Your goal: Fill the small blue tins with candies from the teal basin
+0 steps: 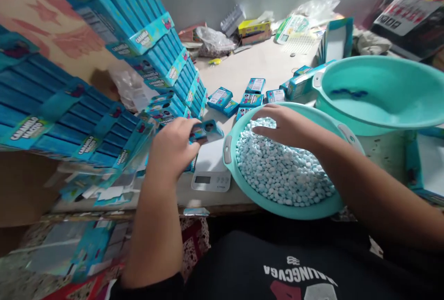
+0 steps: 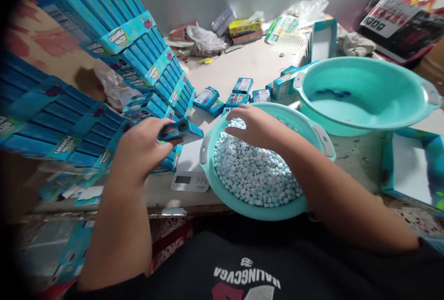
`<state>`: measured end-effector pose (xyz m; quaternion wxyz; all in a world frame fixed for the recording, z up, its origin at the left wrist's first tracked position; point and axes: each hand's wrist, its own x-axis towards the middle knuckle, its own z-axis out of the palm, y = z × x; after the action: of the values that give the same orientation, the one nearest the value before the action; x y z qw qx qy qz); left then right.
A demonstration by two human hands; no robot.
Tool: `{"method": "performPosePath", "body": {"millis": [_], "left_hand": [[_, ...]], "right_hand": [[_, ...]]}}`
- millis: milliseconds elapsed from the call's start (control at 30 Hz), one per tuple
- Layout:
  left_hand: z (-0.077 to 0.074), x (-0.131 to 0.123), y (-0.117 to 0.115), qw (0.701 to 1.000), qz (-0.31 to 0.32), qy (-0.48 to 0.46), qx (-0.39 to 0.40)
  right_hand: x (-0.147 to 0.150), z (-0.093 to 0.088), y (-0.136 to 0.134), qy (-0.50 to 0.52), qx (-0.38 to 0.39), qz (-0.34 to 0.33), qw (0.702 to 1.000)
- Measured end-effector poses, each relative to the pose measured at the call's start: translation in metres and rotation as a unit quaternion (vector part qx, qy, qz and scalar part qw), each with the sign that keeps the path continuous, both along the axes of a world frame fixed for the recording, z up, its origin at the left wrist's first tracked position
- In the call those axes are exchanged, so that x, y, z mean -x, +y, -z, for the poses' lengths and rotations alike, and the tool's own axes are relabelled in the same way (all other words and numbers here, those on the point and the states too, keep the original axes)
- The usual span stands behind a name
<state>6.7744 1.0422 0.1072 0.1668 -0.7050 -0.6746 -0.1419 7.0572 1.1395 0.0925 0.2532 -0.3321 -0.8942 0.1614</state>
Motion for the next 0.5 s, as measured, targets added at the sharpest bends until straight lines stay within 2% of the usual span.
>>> {"method": "performPosePath", "body": {"millis": [67,133,200,333,433,500], "left_hand": [[-0.008,-0.003,0.016,0.998,-0.040,-0.009,-0.044],[-0.010,-0.004,0.040,0.997,-0.066,-0.019,-0.030],[-0.004,-0.004,0.069,0.998,-0.061,-0.024,0.022],[0.016,0.003,0.115,0.993,-0.003,-0.036,0.116],[0.025,0.006,0.119,0.990,0.023,-0.052,0.131],[0.031,0.005,0.099,0.993,0.017,-0.063,0.096]], "right_hand": [[0.000,0.003,0.003,0.004,-0.006,0.004,1.000],[0.000,0.006,0.007,0.005,-0.008,0.004,1.000],[0.000,0.009,0.009,0.003,-0.010,0.002,1.000],[0.001,0.009,0.009,-0.023,0.000,-0.010,1.000],[0.001,0.006,0.006,-0.051,0.024,-0.006,0.998],[0.000,0.005,0.005,-0.063,0.034,0.004,0.997]]}}
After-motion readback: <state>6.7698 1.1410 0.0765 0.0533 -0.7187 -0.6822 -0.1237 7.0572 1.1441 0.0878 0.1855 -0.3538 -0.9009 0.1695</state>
